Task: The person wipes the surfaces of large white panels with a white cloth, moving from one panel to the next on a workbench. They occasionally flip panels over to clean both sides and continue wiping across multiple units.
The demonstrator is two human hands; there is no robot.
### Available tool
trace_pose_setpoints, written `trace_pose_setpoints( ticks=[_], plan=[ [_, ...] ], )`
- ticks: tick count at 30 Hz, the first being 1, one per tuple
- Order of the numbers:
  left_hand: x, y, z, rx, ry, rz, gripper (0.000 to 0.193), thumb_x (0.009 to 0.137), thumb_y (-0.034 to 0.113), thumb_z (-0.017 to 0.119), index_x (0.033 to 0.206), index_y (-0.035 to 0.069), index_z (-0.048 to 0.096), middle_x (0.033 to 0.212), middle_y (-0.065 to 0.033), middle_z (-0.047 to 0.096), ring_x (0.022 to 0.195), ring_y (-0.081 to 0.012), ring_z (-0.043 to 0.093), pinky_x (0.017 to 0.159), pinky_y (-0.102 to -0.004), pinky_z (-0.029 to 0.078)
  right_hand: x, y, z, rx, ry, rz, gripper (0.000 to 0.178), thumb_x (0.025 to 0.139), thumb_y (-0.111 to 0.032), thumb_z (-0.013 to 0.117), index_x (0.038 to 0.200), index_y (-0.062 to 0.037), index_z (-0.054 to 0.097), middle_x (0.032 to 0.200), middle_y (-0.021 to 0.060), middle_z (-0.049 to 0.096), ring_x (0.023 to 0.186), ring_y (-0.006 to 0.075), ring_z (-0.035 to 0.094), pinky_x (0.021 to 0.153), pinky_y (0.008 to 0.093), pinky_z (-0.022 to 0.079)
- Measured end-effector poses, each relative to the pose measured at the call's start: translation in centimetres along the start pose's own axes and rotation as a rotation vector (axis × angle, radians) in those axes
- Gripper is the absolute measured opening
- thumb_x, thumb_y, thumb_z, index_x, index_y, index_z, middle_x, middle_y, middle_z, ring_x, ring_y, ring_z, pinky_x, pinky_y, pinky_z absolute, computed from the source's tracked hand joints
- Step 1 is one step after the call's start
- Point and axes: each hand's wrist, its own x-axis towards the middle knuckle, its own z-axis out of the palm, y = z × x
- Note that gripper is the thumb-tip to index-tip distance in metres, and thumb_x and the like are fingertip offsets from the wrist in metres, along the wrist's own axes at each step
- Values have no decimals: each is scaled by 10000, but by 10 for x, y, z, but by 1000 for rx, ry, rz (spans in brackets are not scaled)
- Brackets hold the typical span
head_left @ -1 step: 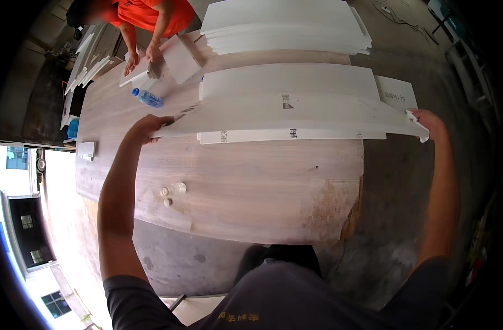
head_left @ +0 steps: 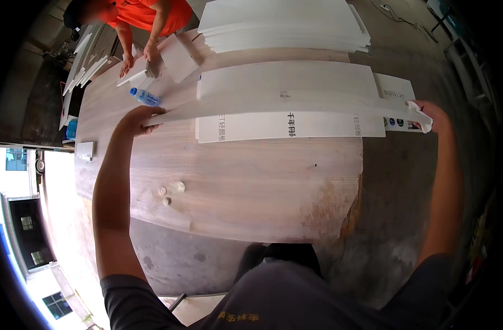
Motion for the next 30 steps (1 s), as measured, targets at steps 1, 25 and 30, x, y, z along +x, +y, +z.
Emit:
trace_pose_setpoints(
  ticks=[1,25,30],
  plan=[
    [6,9,-29,-138,-72,85,252,990,289,607,1094,59,621,831,-106,706,530,-122,596,416,-219,458,-1,-18,-11,160,17,41,308,972,-308,596,1055,-25,687,855,94,686,602,142,655,450,257,520],
    [47,79,-11,-390,-15,322,921,865,805,508,1371,35,490,982,-235,726,821,-285,746,652,-343,628,16,-99,32,373,1066,-1086,403,987,-402,620,1117,-22,660,927,99,710,723,156,665,651,287,544],
    [54,83,-12,-454,-88,333,852,965,721,411,1483,51,321,1056,-266,693,882,-382,737,738,-477,643,22,-113,102,-577,1101,-1361,356,1043,-303,481,1105,-21,690,1028,142,720,948,318,675,966,395,479]
  ],
)
